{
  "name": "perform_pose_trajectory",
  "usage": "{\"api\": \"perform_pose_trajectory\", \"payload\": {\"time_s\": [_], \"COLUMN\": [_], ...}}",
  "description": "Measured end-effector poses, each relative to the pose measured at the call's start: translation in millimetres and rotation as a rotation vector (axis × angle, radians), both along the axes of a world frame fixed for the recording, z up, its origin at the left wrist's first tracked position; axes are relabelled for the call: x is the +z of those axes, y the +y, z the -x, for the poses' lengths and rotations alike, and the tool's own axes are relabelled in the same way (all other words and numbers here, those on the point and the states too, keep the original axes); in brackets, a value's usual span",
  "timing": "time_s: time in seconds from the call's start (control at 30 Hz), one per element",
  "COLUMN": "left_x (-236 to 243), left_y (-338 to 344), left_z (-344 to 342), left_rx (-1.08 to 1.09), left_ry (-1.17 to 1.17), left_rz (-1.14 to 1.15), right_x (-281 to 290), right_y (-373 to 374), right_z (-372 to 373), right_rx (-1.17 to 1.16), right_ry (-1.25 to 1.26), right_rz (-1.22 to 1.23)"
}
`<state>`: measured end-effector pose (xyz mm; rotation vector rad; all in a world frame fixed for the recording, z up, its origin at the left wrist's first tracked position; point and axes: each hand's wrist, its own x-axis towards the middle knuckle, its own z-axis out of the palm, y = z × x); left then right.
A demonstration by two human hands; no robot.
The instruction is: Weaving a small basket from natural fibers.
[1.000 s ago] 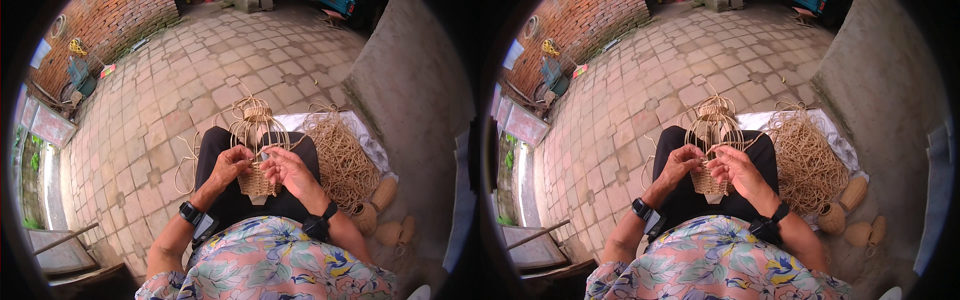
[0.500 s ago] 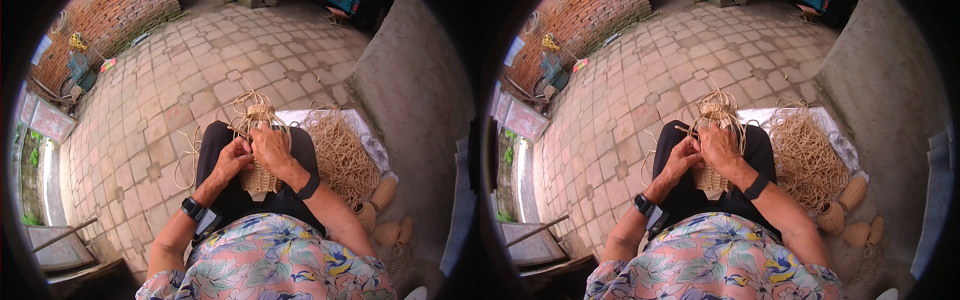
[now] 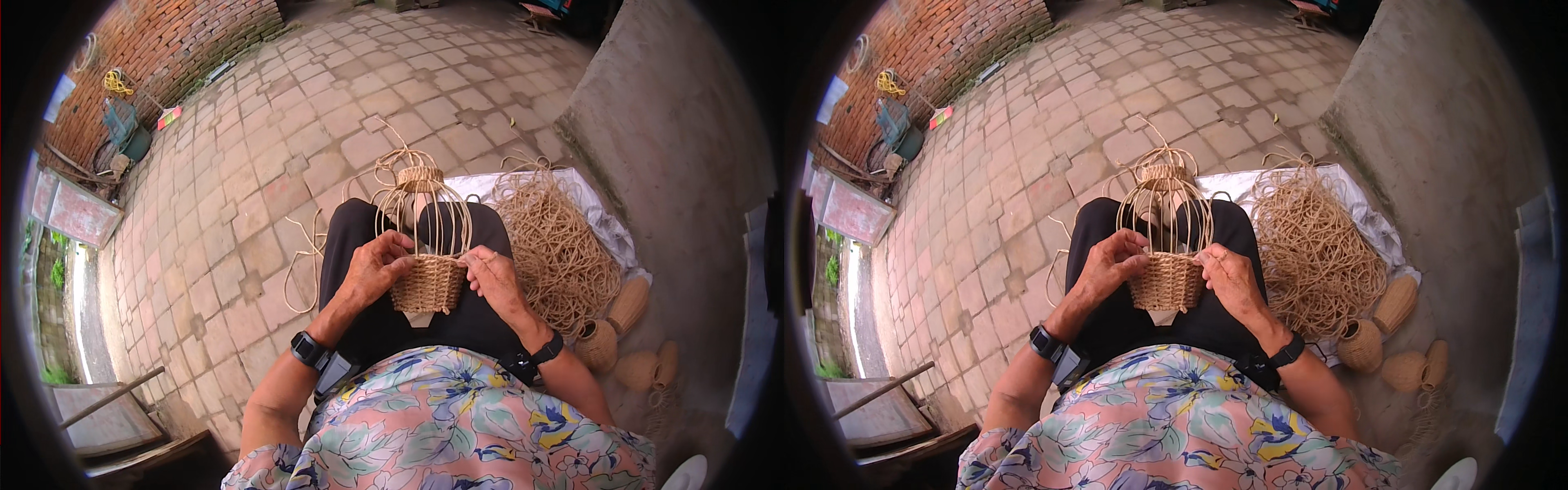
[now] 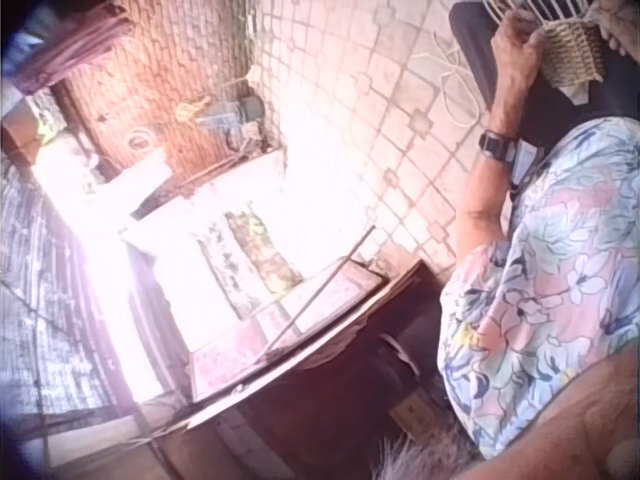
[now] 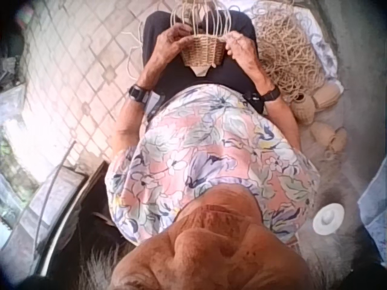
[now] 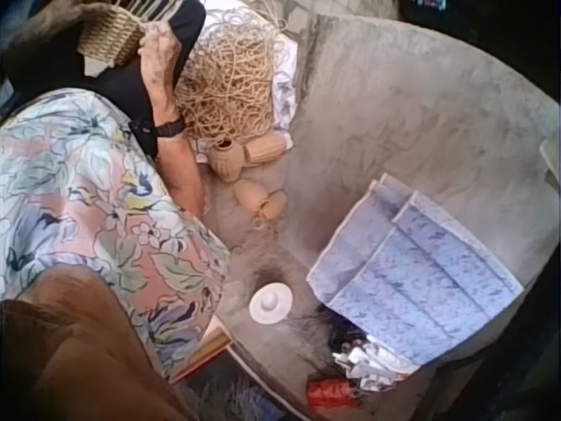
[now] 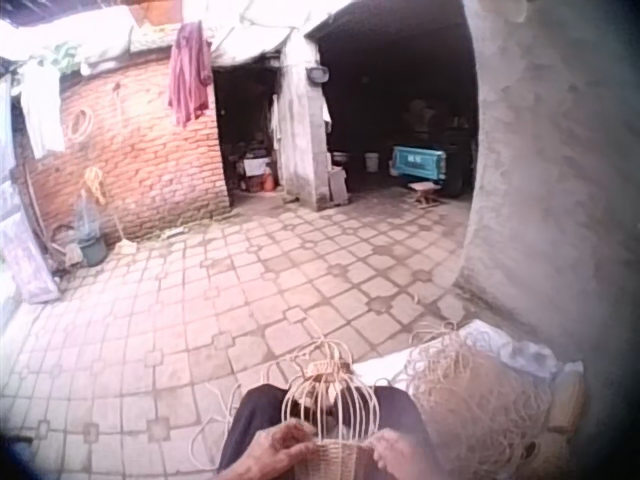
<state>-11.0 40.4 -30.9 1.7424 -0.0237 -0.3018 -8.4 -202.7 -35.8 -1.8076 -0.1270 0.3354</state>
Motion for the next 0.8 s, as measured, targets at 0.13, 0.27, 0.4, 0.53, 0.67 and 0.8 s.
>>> {"api": "perform_pose_trajectory", "payload": {"time_s": [0.13,0.27,0.4,0.53,0.67,0.8], "left_x": [12.9,5.4,1.0,-2.2,1.9,0.6], "left_y": [-6.0,-4.6,-5.7,-0.4,11.1,14.1], "left_z": [-2.0,-5.9,-7.4,-10.5,-9.0,-10.9], "left_rx": [-0.022,0.001,0.026,0.013,-0.015,-0.070], "left_ry": [0.001,0.013,0.099,0.157,0.172,0.154], "left_rz": [-0.207,-0.160,-0.112,0.096,0.195,0.189], "right_x": [-7.7,2.9,11.3,2.3,17.8,7.0], "right_y": [-4.0,14.8,40.3,51.1,46.0,26.0], "right_z": [-9.0,-43.2,-54.5,-56.1,-42.9,-20.5], "right_rx": [-0.077,-0.112,-0.055,-0.031,-0.052,-0.110], "right_ry": [0.130,-0.093,-0.588,-0.728,-0.497,-0.359], "right_rz": [-0.254,-0.237,0.303,0.497,0.302,0.067]}}
